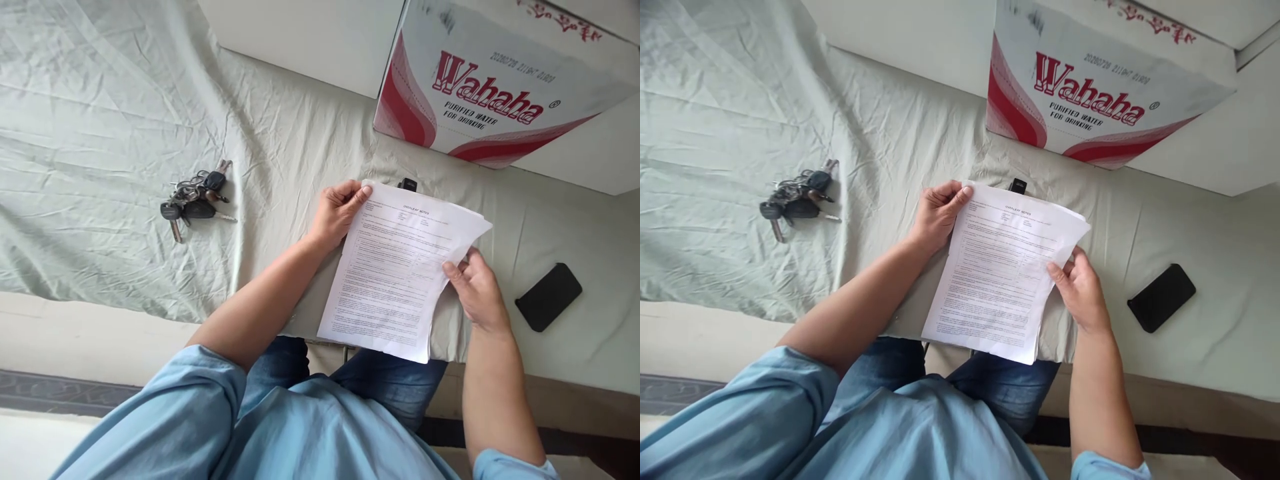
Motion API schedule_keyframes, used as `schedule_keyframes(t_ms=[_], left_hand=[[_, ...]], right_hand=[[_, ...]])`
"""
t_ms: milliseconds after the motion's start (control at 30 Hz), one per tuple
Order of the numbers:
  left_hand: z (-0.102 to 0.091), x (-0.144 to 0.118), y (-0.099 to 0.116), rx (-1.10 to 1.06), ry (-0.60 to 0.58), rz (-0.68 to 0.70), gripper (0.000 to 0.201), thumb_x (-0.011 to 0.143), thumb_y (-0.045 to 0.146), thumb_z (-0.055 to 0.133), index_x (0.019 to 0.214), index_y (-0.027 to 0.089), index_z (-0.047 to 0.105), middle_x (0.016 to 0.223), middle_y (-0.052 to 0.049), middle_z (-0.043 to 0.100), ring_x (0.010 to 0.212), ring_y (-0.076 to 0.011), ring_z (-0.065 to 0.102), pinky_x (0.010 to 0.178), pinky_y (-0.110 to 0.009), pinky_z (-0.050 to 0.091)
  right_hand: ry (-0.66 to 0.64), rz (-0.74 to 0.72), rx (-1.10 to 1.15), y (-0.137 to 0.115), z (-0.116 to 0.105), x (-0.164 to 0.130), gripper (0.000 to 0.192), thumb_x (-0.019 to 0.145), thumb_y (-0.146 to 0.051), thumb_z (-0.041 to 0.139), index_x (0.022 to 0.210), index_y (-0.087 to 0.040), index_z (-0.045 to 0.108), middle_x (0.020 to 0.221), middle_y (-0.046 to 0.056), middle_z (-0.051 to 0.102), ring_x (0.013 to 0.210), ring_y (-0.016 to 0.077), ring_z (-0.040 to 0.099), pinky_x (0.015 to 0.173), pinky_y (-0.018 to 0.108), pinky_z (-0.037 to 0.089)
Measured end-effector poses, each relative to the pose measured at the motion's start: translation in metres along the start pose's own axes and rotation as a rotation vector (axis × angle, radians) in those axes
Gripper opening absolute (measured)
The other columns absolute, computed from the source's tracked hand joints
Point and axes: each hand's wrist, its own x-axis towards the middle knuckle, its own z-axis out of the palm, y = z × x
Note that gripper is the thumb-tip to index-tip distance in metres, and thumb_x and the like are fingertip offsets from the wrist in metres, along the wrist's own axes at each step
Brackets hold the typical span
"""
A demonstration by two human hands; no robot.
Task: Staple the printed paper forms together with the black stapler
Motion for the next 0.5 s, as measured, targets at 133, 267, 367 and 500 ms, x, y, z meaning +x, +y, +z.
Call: schedule_keyframes(t_ms=[133, 267, 367, 500], left_hand=[[0.0, 0.004, -0.004, -0.063, 0.09, -0.042, 0.072, 0.079, 0.091, 0.096, 0.077, 0.023, 0.072, 0.068, 0.004, 0.049, 0.062, -0.0098, 0.037, 0.056, -0.03, 0.029], [-0.001, 0.007, -0.007, -0.165, 0.113, -0.082, 0.07, 0.078, 0.088, 0.099, 0.083, 0.024, 0.074, 0.071, 0.003, 0.059, 0.063, -0.0104, 0.046, 0.057, -0.028, 0.038], [-0.01, 0.012, -0.001, -0.185, 0.038, -0.077, 0.068, 0.079, 0.085, 0.1, 0.082, 0.023, 0.073, 0.071, 0.003, 0.062, 0.063, -0.0103, 0.052, 0.058, -0.027, 0.041], [-0.03, 0.02, 0.016, -0.144, -0.153, -0.015, 0.065, 0.068, 0.075, 0.112, 0.088, 0.021, 0.081, 0.075, 0.001, 0.071, 0.068, -0.0105, 0.061, 0.064, -0.027, 0.047]], right_hand=[[-0.047, 0.209, -0.013, 0.004, 0.004, -0.051, 0.083, 0.078, -0.072, 0.107, 0.14, -0.027, 0.074, 0.094, 0.006, 0.092, 0.087, 0.0295, 0.089, 0.089, 0.044, 0.076], [-0.061, 0.227, -0.043, 0.011, 0.016, -0.091, 0.065, 0.085, -0.072, 0.102, 0.126, -0.025, 0.082, 0.107, 0.011, 0.095, 0.093, 0.0302, 0.091, 0.088, 0.044, 0.077], [0.065, 0.078, -0.249, -0.008, 0.003, -0.098, 0.053, 0.092, -0.074, 0.095, 0.112, -0.024, 0.088, 0.106, 0.008, 0.095, 0.087, 0.0268, 0.087, 0.078, 0.037, 0.073], [0.26, -0.175, -0.619, -0.074, -0.052, -0.086, 0.043, 0.094, -0.068, 0.094, 0.106, -0.027, 0.093, 0.096, 0.001, 0.09, 0.076, 0.0207, 0.078, 0.066, 0.03, 0.064]])
